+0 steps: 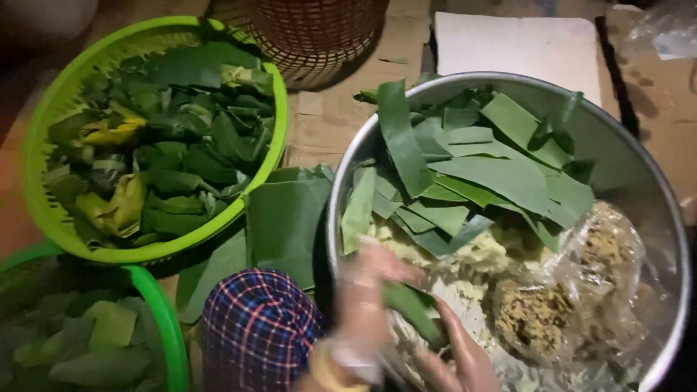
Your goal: Wrapping dough and filling in banana leaves to prepare food items
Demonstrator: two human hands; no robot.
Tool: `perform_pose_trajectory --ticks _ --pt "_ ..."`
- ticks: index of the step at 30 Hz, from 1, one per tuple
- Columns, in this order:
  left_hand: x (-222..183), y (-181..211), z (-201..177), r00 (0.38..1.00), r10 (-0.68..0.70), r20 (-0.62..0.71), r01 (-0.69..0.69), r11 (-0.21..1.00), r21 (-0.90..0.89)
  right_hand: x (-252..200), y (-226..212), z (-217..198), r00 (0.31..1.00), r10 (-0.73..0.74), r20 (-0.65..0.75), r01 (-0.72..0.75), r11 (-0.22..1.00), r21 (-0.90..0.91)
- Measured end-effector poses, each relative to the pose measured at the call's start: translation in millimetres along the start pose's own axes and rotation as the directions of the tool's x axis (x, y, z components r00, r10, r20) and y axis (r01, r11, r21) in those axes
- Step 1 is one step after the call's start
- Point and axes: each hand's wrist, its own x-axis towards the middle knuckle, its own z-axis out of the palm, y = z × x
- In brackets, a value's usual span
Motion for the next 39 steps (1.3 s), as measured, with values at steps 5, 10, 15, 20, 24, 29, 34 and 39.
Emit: perform_pose_trajectory --ticks 5,10,15,20,24,29,34,39 --pt "56 155 -157 0.782 0.623 0.038 -0.618 0.765 0.178 -39 112 88 0.997 -0.07 0.045 0.083 0.855 -0.513" --pt "69 152 -193 0.762 0.626 0.163 -0.589 0.566 0.577 -60 88 128 0.835 -0.254 -0.488 -0.173 0.721 -0.671" --pt "57 127 -206 0.853 0.416 0.316 -0.441 0.25 0.862 -58 58 84 0.954 -0.291 0.076 0.239 0.579 -0.779" --pt "21 93 -85 0.976 -0.019 0.217 -0.218 -0.036 0.975 -41 14 40 0.896 -0.442 0.033 0.348 0.657 -0.669" --pt "-16 8 -64 0.916 0.277 0.292 -0.355 0.214 0.91 -21 -20 -15 0.925 -0.04 0.377 0.039 0.999 0.011" --pt "-1 -63 -50 0.902 0.381 -0.204 -0.104 0.649 0.753 85 13 -19 0.936 -0.351 -0.012 0.272 0.745 -0.609" --pt "12 -85 -61 0.824 0.414 -0.386 -0.01 0.692 0.721 133 25 22 0.85 -0.485 -0.207 0.219 0.682 -0.698" --pt "22 -91 -77 0.778 0.545 -0.313 -0.126 0.622 0.773 108 46 5 0.91 -0.399 0.108 0.35 0.603 -0.717"
